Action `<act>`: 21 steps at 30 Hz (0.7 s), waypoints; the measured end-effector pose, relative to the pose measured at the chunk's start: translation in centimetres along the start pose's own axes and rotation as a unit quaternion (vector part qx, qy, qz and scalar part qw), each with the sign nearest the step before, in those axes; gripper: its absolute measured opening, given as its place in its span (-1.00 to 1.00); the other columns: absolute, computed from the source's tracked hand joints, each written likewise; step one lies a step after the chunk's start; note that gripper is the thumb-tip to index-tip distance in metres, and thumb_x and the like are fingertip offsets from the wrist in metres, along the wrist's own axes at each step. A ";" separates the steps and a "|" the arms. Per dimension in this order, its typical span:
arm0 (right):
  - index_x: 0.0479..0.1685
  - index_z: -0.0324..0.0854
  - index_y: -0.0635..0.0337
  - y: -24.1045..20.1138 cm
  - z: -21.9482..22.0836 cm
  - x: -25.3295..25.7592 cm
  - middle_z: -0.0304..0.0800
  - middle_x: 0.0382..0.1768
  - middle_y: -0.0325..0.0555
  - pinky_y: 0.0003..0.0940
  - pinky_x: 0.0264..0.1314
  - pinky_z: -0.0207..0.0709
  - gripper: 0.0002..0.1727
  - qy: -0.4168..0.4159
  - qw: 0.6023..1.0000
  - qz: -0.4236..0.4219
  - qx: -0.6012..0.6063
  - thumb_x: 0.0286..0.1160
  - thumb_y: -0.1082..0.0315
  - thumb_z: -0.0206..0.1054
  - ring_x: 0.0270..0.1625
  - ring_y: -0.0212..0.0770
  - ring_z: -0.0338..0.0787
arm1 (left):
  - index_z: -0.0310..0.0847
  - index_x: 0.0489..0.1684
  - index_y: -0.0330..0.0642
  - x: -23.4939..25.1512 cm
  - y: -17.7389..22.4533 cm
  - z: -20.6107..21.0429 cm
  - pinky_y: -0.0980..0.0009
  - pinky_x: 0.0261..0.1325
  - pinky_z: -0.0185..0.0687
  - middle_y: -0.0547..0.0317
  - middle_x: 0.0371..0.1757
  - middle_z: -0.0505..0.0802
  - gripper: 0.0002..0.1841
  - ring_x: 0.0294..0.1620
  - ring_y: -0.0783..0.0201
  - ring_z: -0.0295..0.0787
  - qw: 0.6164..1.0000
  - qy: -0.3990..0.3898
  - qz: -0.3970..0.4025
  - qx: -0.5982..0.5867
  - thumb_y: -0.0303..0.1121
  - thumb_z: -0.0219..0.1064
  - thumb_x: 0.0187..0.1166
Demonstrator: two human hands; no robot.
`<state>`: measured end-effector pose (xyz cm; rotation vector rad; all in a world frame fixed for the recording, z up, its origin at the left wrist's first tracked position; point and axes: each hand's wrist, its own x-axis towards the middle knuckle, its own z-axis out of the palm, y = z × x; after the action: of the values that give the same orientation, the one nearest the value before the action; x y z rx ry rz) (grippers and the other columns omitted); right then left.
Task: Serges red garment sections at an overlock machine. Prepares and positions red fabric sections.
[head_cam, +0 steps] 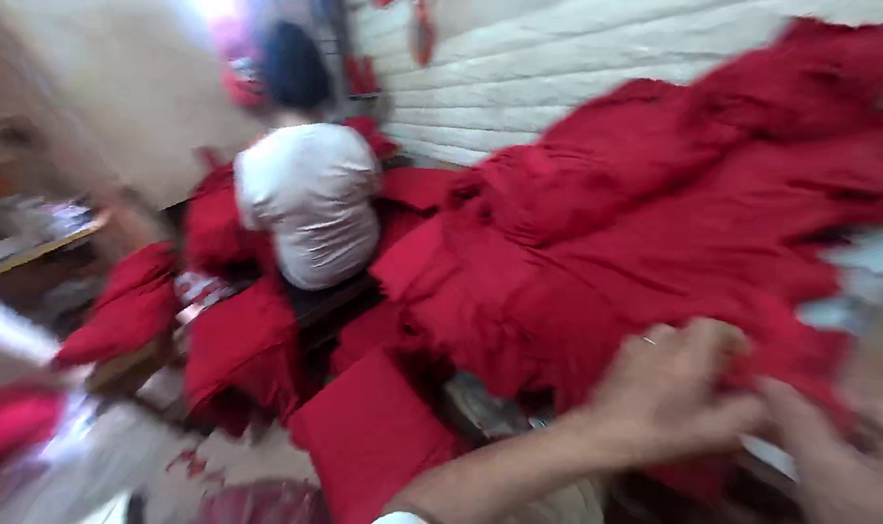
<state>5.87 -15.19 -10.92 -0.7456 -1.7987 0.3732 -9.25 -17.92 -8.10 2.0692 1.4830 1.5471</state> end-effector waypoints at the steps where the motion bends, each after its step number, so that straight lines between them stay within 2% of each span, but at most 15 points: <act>1: -0.22 0.55 0.64 -0.4 0.1 -0.5 0.71 -0.32 0.21 -0.57 -0.08 0.56 -0.58 0.021 0.999 0.017 -0.030 0.61 0.27 0.37 -0.22 -0.43 0.67 | 0.72 0.03 -0.42 -0.2 -0.7 0.7 0.09 0.05 0.60 -0.03 -0.26 0.88 -0.68 -0.18 0.12 0.82 0.998 0.019 0.031 0.060 -0.48 0.47 0.32; 2: -0.21 0.53 0.47 -0.4 -0.1 -1.1 0.66 -0.39 0.05 -0.62 -0.23 0.49 -0.60 0.031 0.997 0.035 -0.065 0.59 0.19 0.38 -0.33 -0.49 0.59 | 0.76 -0.04 -0.34 -0.5 -1.4 1.3 0.06 0.03 0.58 0.06 -0.32 0.90 -0.75 -0.26 0.17 0.82 0.994 0.031 0.051 0.092 -0.45 0.42 0.36; 3: -0.15 0.56 0.37 -0.3 -0.5 -1.6 0.66 -0.44 -0.04 -0.57 -0.33 0.50 -0.64 0.033 0.994 0.044 -0.098 0.55 0.16 0.39 -0.42 -0.45 0.58 | 0.77 -0.08 -0.28 -0.7 -2.1 1.7 0.08 0.00 0.58 0.12 -0.36 0.90 -0.81 -0.30 0.23 0.81 0.993 0.032 0.056 0.094 -0.45 0.35 0.42; 5: -0.07 0.65 0.32 -0.3 -1.4 -2.6 0.72 -0.52 -0.05 -0.14 -0.44 0.61 -0.71 0.014 0.985 0.062 -0.162 0.38 0.26 0.40 -0.52 -0.14 0.71 | 0.77 -0.06 -0.23 -0.7 -2.7 1.6 0.14 0.00 0.59 0.18 -0.35 0.88 -0.81 -0.30 0.31 0.78 0.997 -0.003 0.043 0.057 -0.45 0.22 0.58; 6: -0.07 0.68 0.32 -0.3 -1.8 -3.0 0.69 -0.57 -0.04 -0.02 -0.48 0.59 -0.72 0.010 0.980 0.073 -0.186 0.32 0.31 0.40 -0.56 -0.03 0.70 | 0.77 -0.04 -0.22 -0.5 -2.7 1.6 0.17 0.05 0.58 0.19 -0.33 0.88 -0.76 -0.26 0.33 0.77 0.998 -0.029 0.043 0.035 -0.45 0.14 0.63; 8: -0.12 0.72 0.26 -0.4 -2.1 -3.6 0.68 -0.60 -0.10 -0.04 -0.51 0.56 -0.76 0.020 0.971 0.087 -0.223 0.32 0.32 0.37 -0.58 -0.05 0.69 | 0.78 -0.03 -0.24 -0.4 -2.6 2.0 0.16 0.17 0.47 0.15 -0.24 0.89 -0.67 -0.16 0.27 0.74 0.993 -0.092 0.071 0.013 -0.49 0.02 0.58; 10: -0.16 0.75 0.24 -0.9 -1.8 -3.8 0.74 -0.61 -0.10 -0.11 -0.48 0.58 -0.77 0.053 0.964 0.086 -0.247 0.42 0.26 0.33 -0.57 -0.08 0.73 | 0.76 0.02 -0.25 -0.9 -2.2 3.0 0.10 0.16 0.49 0.11 -0.14 0.92 -0.72 -0.12 0.20 0.78 0.985 -0.129 0.107 0.040 -0.46 0.15 0.51; 11: -0.19 0.75 0.23 -1.1 -1.5 -3.8 0.71 -0.64 -0.12 -0.16 -0.49 0.55 -0.79 0.072 0.961 0.075 -0.258 0.40 0.27 0.34 -0.59 -0.11 0.71 | 0.72 0.05 -0.27 -1.1 -2.1 3.5 0.06 0.11 0.56 0.10 -0.14 0.92 -0.74 -0.11 0.18 0.83 0.983 -0.128 0.117 0.062 -0.41 0.27 0.46; 13: -0.22 0.75 0.20 -1.5 -1.1 -3.7 0.66 -0.69 -0.17 -0.22 -0.53 0.46 -0.82 0.084 0.952 0.059 -0.288 0.28 0.33 0.37 -0.64 -0.15 0.65 | 0.70 -0.06 -0.36 -1.2 -2.0 3.8 0.06 -0.09 0.61 0.01 -0.21 0.89 -0.72 -0.17 0.11 0.83 0.987 -0.081 0.119 0.076 -0.41 0.36 0.32; 14: -0.23 0.74 0.19 -1.5 -1.1 -3.7 0.61 -0.72 -0.19 -0.22 -0.57 0.41 -0.81 0.081 0.947 0.060 -0.306 0.19 0.35 0.41 -0.68 -0.15 0.61 | 0.69 -0.15 -0.37 -0.9 -2.2 3.5 0.15 -0.17 0.65 0.01 -0.29 0.84 -0.78 -0.25 0.15 0.80 0.990 -0.044 0.112 0.073 -0.42 0.35 0.33; 16: -0.24 0.73 0.20 -1.3 -1.1 -3.8 0.57 -0.75 -0.18 -0.16 -0.61 0.39 -0.76 0.070 0.938 0.083 -0.328 0.02 0.40 0.48 -0.71 -0.12 0.60 | 0.63 -0.23 -0.41 -0.1 -2.6 2.1 0.46 -0.24 0.67 0.09 -0.37 0.76 -0.83 -0.34 0.38 0.71 0.995 0.026 0.087 0.044 -0.46 0.30 0.34; 18: -0.25 0.73 0.19 -0.8 -1.1 -4.0 0.53 -0.77 -0.20 -0.17 -0.63 0.36 -0.76 0.069 0.937 0.111 -0.324 0.04 0.35 0.47 -0.72 -0.13 0.57 | 0.56 -0.26 -0.34 0.4 -2.9 1.0 0.70 -0.32 0.56 0.32 -0.44 0.67 -0.90 -0.43 0.63 0.60 0.997 0.050 0.045 -0.034 -0.50 0.28 0.38; 19: -0.25 0.72 0.17 -0.6 -1.1 -4.1 0.48 -0.78 -0.23 -0.21 -0.65 0.32 -0.77 0.072 0.941 0.119 -0.310 0.10 0.30 0.43 -0.73 -0.17 0.52 | 0.56 -0.25 -0.28 0.6 -3.0 0.7 0.73 -0.34 0.57 0.42 -0.45 0.69 -0.94 -0.44 0.69 0.61 0.994 0.022 0.014 -0.104 -0.53 0.26 0.42; 20: -0.22 0.71 0.16 -0.3 -1.0 -4.2 0.44 -0.77 -0.26 -0.24 -0.66 0.29 -0.79 0.075 0.948 0.125 -0.284 0.18 0.28 0.39 -0.73 -0.20 0.47 | 0.59 -0.19 -0.25 0.7 -3.1 0.4 0.68 -0.27 0.66 0.46 -0.40 0.76 -0.92 -0.38 0.68 0.69 0.980 -0.038 -0.024 -0.195 -0.55 0.21 0.50; 21: -0.20 0.70 0.16 -0.1 -1.0 -4.2 0.43 -0.75 -0.27 -0.27 -0.65 0.30 -0.79 0.081 0.955 0.125 -0.257 0.24 0.28 0.37 -0.71 -0.23 0.45 | 0.61 -0.08 -0.27 0.8 -3.4 0.3 0.58 -0.14 0.73 0.42 -0.29 0.83 -0.85 -0.26 0.60 0.76 0.950 -0.108 -0.060 -0.286 -0.56 0.14 0.57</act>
<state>7.60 -18.11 -13.64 -1.3361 -1.6602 -0.0050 -11.09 -15.45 -9.88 1.7024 0.9179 1.4297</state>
